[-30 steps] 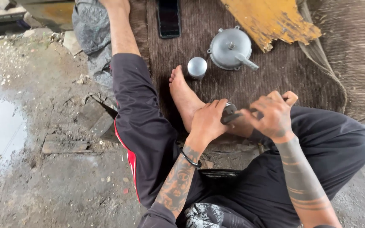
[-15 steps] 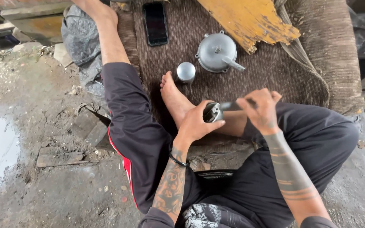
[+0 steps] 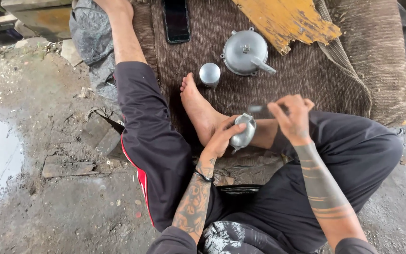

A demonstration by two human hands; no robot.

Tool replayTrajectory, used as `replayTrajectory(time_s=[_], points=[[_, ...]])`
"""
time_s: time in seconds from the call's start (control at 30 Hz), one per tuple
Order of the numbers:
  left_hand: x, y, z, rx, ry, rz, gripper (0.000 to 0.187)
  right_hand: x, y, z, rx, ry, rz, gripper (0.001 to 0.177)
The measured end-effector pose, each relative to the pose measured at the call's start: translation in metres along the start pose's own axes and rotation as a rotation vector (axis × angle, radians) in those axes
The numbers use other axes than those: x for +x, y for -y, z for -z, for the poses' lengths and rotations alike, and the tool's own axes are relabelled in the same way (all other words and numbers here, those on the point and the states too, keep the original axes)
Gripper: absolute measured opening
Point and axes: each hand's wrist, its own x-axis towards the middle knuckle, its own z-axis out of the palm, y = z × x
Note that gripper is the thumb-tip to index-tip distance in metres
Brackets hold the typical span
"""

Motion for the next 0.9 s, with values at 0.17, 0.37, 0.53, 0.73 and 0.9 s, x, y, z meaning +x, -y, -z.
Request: replayTrajectory(time_s=[0.17, 0.37, 0.53, 0.73, 0.9], points=[[0.001, -0.009, -0.002, -0.17, -0.14, 0.112, 0.075, 0.009, 0.029, 0.008, 0.032, 0.015, 0.077, 0.029], [0.008, 0.014, 0.016, -0.289, -0.193, 0.226, 0.07, 0.014, 0.044, 0.018, 0.111, 0.087, 0.047, 0.032], [0.002, 0.006, 0.012, -0.441, -0.195, 0.268, 0.061, 0.015, 0.048, 0.019, 0.061, 0.071, -0.015, 0.029], [-0.002, 0.001, 0.012, -0.541, -0.147, 0.231, 0.054, 0.012, 0.04, 0.013, -0.027, 0.082, -0.016, 0.033], [0.003, -0.002, 0.01, -0.499, -0.202, 0.247, 0.069, 0.006, 0.02, 0.0, 0.008, 0.083, 0.108, 0.02]])
